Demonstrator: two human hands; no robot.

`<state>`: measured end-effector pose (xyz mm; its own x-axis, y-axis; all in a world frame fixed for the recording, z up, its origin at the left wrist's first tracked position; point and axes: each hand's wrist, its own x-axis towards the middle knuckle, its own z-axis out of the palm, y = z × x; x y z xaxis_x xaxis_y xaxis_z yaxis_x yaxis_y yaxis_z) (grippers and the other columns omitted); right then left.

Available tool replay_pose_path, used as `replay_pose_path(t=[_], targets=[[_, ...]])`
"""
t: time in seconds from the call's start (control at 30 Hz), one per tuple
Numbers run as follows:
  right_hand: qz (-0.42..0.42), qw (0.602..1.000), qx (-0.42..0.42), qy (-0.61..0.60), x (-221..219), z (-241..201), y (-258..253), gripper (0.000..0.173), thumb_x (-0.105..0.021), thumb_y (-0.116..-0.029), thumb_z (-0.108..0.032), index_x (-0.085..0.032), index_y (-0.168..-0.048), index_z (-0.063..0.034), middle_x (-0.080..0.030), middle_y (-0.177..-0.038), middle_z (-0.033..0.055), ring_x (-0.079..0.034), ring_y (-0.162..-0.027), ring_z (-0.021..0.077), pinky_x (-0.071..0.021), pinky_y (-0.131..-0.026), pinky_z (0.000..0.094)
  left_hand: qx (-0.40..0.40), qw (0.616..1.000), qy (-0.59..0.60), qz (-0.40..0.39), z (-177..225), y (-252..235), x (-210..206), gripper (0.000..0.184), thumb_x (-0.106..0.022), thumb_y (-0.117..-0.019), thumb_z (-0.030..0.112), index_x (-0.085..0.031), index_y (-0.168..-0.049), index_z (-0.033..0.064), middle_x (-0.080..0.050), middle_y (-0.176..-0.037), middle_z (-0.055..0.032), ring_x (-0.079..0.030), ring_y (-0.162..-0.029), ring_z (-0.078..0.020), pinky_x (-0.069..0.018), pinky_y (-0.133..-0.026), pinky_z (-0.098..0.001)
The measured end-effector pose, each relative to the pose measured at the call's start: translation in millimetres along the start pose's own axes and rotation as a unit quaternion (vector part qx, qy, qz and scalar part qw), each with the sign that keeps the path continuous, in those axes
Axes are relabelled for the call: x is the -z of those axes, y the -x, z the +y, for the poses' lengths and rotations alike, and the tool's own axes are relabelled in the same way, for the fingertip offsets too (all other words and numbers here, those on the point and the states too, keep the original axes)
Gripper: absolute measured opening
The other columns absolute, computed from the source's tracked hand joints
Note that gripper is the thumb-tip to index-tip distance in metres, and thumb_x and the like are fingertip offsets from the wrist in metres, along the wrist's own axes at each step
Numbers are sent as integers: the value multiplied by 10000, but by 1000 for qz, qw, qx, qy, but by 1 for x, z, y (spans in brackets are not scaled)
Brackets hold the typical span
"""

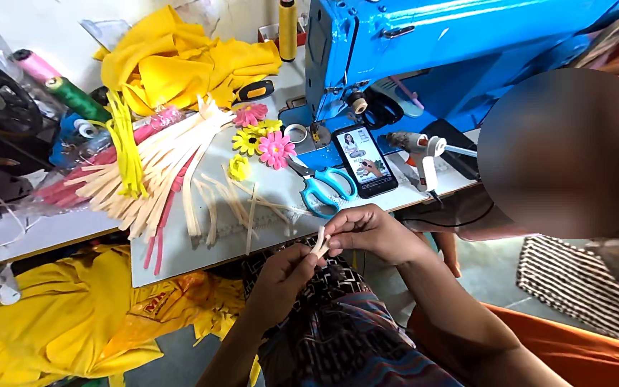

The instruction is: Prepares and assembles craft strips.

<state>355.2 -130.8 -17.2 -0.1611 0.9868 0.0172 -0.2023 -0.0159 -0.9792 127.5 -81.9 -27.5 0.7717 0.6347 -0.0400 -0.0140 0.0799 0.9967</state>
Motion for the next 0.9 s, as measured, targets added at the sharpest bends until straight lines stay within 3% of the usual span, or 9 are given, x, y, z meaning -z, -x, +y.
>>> replay_pose_path(t=[0.2,0.4,0.53,0.6,0.67,0.77,0.9], targets=[[-67,996,37,33,6,-1,1,105,-674,-947,-27,-749,-989,-87,-749,-866,-101,-698,-795,-13,-593,-764,184,26,997,35,-67,2,4,6,195,-488,-1049,162,-669,-979,145,-454,-642,186,-372,-517,99,-302,-470,-84],[-33,991,103,80,5,2,0,59,-701,-943,-62,-756,-965,-62,-752,-873,-81,-692,-803,-18,-584,-768,175,10,997,55,-45,2,6,2,190,-504,-1058,180,-678,-984,161,-459,-642,187,-379,-524,99,-311,-478,-83],[35,953,193,229,-2,4,-1,93,-707,-946,-89,-742,-941,-3,-736,-861,-38,-659,-797,-45,-562,-763,146,-5,1000,26,9,1,6,-2,201,-489,-1053,162,-679,-994,139,-465,-649,177,-392,-525,88,-330,-482,-90],[75,946,212,234,-6,10,-2,92,-707,-945,-86,-747,-939,-3,-741,-869,-31,-661,-792,-40,-564,-755,153,5,998,53,32,3,5,-5,210,-466,-1058,146,-668,-1003,133,-459,-644,171,-385,-512,82,-329,-471,-93],[107,960,180,184,-6,15,-4,98,-670,-956,-66,-743,-996,-15,-752,-909,-28,-696,-808,6,-598,-773,202,18,995,91,47,5,2,-9,227,-441,-1063,131,-661,-1009,119,-442,-627,161,-369,-493,72,-317,-456,-98],[93,984,122,85,1,14,-8,223,-616,-998,-72,-705,-1202,-54,-768,-993,-1,-735,-850,87,-625,-799,266,36,991,122,45,6,-1,-12,245,-419,-1062,112,-659,-1013,96,-451,-622,149,-388,-492,61,-336,-456,-101],[57,982,133,120,3,11,-9,237,-624,-982,-44,-723,-1196,-26,-757,-1001,-18,-712,-880,53,-606,-832,234,66,988,134,39,6,-4,-13,242,-421,-1066,111,-656,-1015,83,-495,-636,130,-438,-504,51,-377,-467,-103]])
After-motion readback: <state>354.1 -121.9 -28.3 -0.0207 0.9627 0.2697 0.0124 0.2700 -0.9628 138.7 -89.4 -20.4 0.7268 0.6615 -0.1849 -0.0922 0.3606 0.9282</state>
